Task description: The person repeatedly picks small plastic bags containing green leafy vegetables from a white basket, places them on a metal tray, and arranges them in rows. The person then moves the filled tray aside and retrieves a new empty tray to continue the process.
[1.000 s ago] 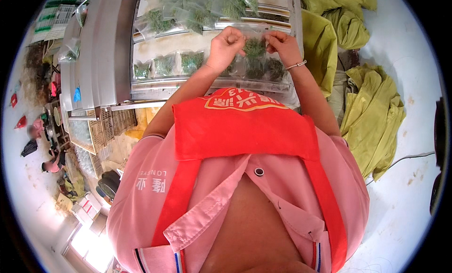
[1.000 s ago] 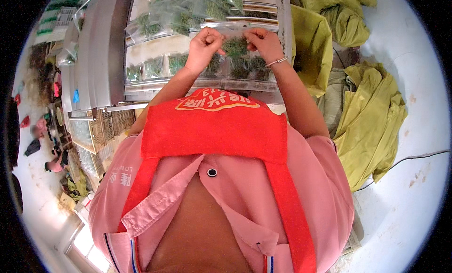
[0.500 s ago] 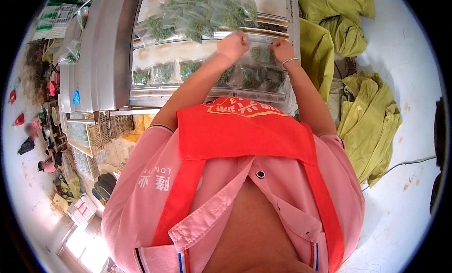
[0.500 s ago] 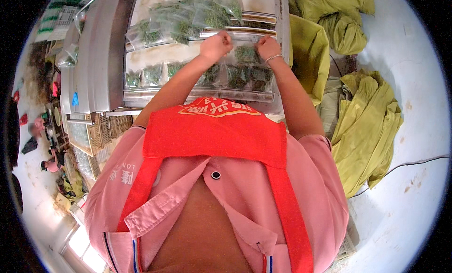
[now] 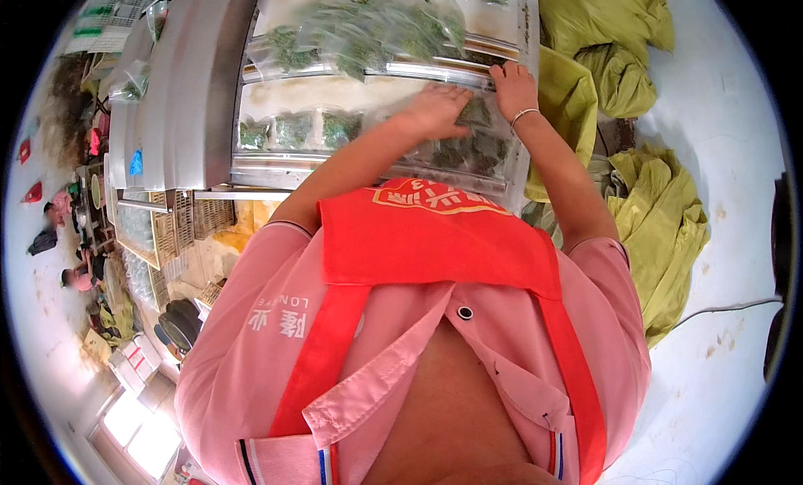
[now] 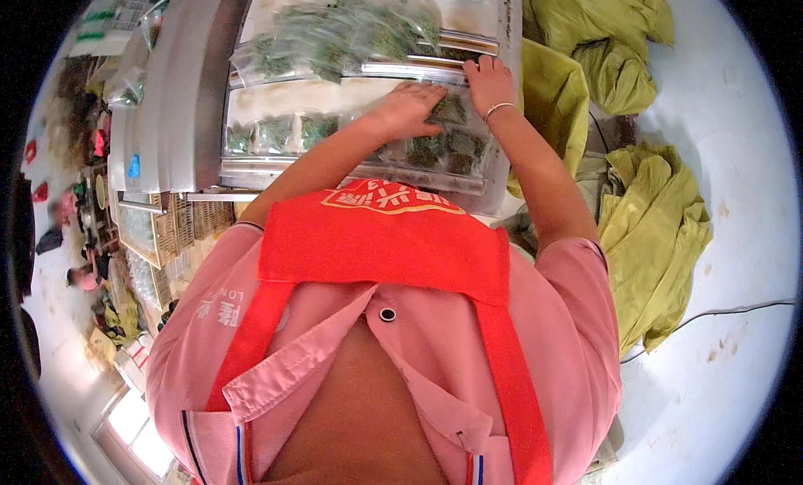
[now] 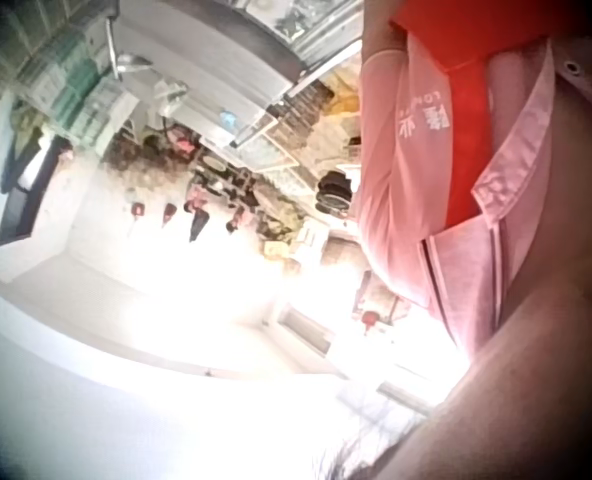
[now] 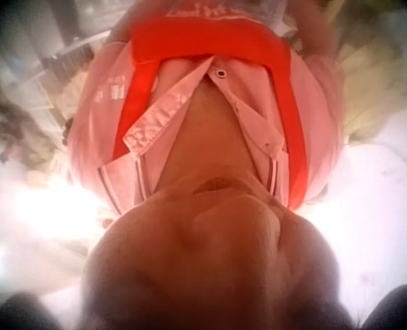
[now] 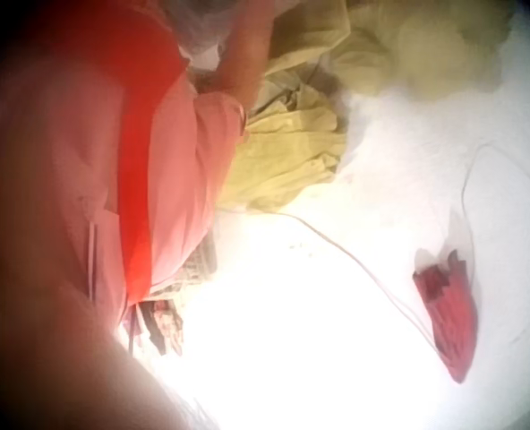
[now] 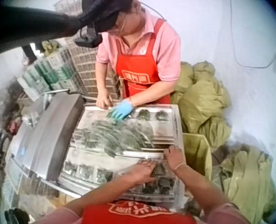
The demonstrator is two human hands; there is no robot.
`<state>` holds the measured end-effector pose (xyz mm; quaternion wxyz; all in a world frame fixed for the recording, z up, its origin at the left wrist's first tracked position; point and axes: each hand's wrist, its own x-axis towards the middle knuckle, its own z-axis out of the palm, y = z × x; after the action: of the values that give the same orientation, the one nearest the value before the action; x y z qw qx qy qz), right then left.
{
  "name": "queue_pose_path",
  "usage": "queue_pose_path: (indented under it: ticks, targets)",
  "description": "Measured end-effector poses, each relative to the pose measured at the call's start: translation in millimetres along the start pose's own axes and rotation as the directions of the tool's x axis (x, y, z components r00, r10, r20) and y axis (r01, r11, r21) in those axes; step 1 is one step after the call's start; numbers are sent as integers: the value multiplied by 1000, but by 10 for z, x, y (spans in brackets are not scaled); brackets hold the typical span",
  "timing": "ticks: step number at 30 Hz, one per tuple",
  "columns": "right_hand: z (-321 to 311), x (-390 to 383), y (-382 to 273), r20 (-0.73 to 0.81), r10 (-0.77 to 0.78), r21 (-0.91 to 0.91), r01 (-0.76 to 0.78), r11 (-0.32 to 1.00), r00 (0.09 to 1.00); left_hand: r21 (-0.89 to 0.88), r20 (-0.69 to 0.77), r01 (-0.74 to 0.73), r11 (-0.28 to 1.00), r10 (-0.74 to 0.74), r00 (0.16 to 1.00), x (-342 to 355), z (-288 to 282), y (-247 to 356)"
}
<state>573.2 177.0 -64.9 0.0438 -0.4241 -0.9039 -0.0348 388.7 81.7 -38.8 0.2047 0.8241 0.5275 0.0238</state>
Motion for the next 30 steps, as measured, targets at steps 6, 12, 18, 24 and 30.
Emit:
queue_pose_path:
  ticks: [6, 12, 18, 24, 30]
  targets:
    - [27, 122, 54, 62, -18, 70, 13, 997, 998, 25, -51, 5, 1000, -4, 999, -4, 32, 13]
    - [47, 243, 138, 175, 17, 100, -35, 994, 984, -7, -235, 62, 998, -62, 970, 23, 121, 140]
    - [-49, 296, 84, 168, 20, 240, -61, 969, 986, 22, -339, -1, 1000, 8, 941, -10, 191, 103]
    - [233, 246, 255, 82, 352, 608, -327, 724, 932, -647, -343, 237, 725, -554, 759, -131, 119, -188]
    - [292, 262, 291, -10, 432, 646, -324, 692, 902, -957, -290, -136, 256, -828, 481, -65, 29, -817]
